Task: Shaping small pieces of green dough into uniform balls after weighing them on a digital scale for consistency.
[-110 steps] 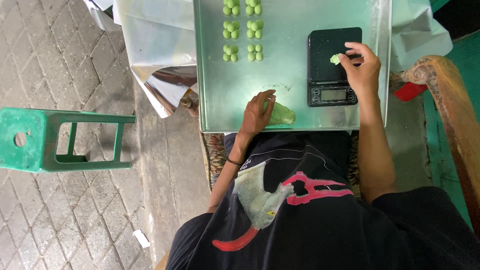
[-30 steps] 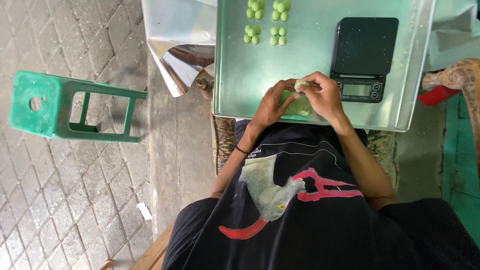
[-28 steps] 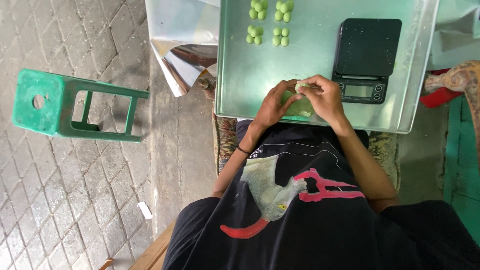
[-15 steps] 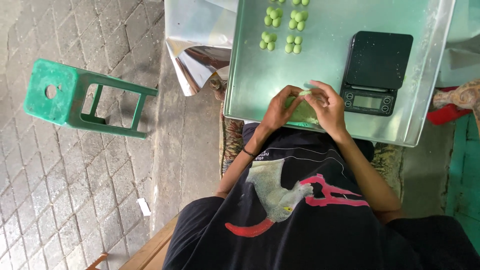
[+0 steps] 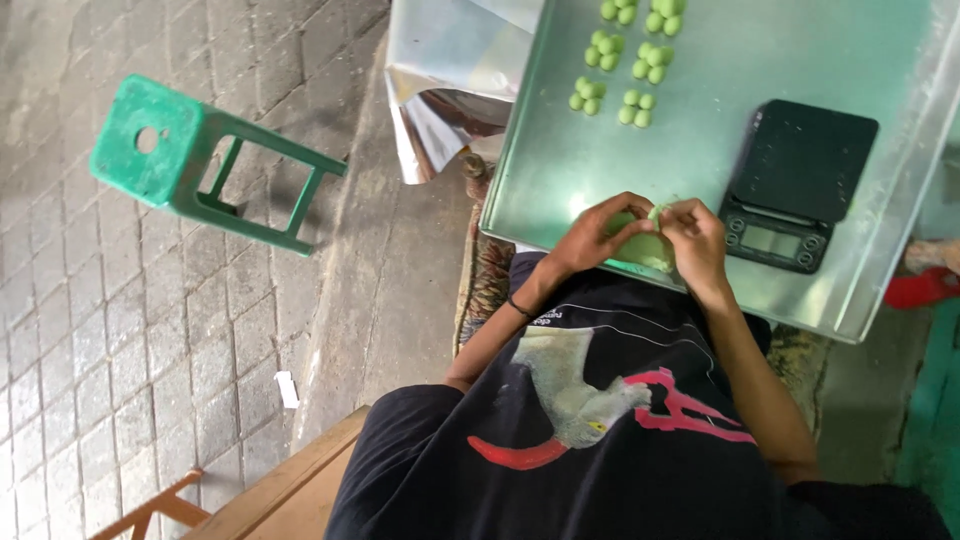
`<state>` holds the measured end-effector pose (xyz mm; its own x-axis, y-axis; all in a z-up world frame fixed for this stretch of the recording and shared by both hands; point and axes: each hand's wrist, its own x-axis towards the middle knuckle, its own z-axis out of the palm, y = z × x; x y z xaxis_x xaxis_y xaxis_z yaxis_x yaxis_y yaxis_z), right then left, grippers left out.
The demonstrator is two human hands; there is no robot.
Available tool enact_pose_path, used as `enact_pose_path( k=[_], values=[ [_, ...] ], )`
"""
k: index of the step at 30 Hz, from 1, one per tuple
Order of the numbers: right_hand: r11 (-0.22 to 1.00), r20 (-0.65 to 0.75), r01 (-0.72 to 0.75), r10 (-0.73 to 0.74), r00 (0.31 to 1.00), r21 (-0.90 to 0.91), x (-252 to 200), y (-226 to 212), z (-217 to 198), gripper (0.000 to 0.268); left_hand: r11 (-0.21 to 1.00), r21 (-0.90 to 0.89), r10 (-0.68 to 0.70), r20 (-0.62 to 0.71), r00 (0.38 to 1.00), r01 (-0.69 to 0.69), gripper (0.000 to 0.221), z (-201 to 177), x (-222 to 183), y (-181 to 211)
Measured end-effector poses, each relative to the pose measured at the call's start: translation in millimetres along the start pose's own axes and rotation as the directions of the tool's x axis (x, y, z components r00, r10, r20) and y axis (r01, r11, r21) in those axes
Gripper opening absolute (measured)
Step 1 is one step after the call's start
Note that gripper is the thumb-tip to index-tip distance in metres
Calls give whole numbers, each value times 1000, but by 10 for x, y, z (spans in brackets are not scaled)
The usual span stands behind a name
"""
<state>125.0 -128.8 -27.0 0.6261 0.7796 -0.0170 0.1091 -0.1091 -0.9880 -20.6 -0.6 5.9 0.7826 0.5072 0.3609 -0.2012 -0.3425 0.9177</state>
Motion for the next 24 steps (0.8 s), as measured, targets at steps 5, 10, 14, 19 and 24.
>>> enact_pose_path(
  k=[5,10,14,19,24],
  values=[
    [998,-19,13,-14,1000,-57,-93,-372,155,7,993,32,-111,-56,992,113,27,14,-28,-110],
    [994,42,101,-99,994,-47,-135,-343,164,10,981,34,-188,-43,981,189,27,-99,-29,88],
    [974,80,224,-223,972,-7,-116,-269,205,29,969,52,-237,-50,970,240,26,-58,-28,49],
    [842,76,491,-488,870,-224,-78,-408,272,33,954,49,-291,-71,954,295,24,-87,5,18],
    [765,79,554,-562,823,-329,-80,-366,251,16,930,-62,-367,-78,927,362,33,-115,10,58]
  ],
)
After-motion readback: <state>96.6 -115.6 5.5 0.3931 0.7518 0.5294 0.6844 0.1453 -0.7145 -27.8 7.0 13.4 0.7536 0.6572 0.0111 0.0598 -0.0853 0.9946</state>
